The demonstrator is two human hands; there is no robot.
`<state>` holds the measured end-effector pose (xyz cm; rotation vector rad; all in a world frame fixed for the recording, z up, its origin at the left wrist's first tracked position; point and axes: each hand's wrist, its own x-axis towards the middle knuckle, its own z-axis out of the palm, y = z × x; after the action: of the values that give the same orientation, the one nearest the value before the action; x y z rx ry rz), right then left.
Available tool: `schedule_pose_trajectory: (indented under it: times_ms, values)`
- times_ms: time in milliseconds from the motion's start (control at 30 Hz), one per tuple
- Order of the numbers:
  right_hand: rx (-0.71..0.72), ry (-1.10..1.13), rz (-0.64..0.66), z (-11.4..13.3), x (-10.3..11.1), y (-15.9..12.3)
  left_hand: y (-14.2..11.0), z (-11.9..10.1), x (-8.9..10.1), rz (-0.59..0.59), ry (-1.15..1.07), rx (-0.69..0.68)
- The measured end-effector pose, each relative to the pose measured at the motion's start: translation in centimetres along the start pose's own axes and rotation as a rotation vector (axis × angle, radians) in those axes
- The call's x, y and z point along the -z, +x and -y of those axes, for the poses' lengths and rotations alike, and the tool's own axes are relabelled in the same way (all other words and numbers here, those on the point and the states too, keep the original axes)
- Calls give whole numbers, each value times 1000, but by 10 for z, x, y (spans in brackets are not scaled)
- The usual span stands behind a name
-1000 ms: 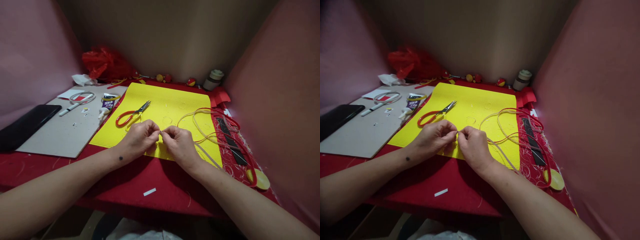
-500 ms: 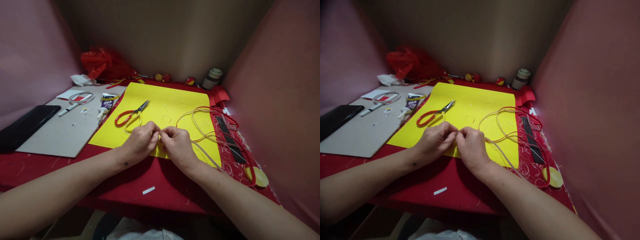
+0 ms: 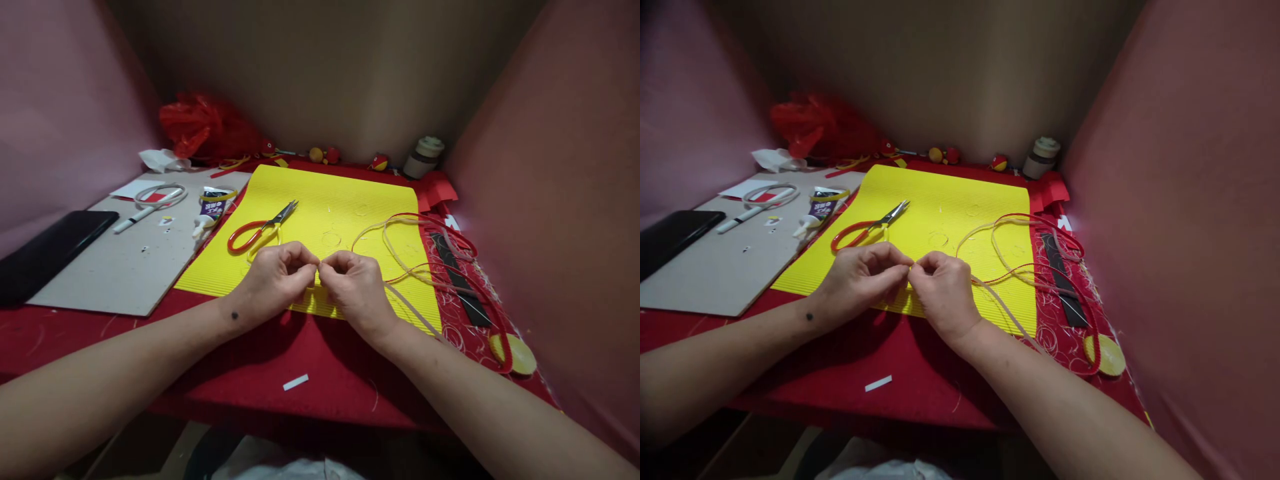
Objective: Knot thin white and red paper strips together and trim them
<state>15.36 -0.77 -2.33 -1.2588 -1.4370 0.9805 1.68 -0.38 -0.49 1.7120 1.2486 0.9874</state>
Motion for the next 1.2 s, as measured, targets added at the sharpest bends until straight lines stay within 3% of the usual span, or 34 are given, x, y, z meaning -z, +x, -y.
schedule_pose_trajectory:
  times_ms: [233,433,667,867,1200]
  values:
    - [-74,95,32,1,1,0,3,6,3,-23,21,-24]
    - [-88,73,38,5,4,0,5,5,4,24,-14,-9]
    - [-91,56,32,6,5,0,4,10,3,-2,136,-159]
    - [-104,37,73,4,5,2,8,11,6,100,58,-58]
    - [-74,-60,52,3,6,5,10,16,7,-12,281,-171]
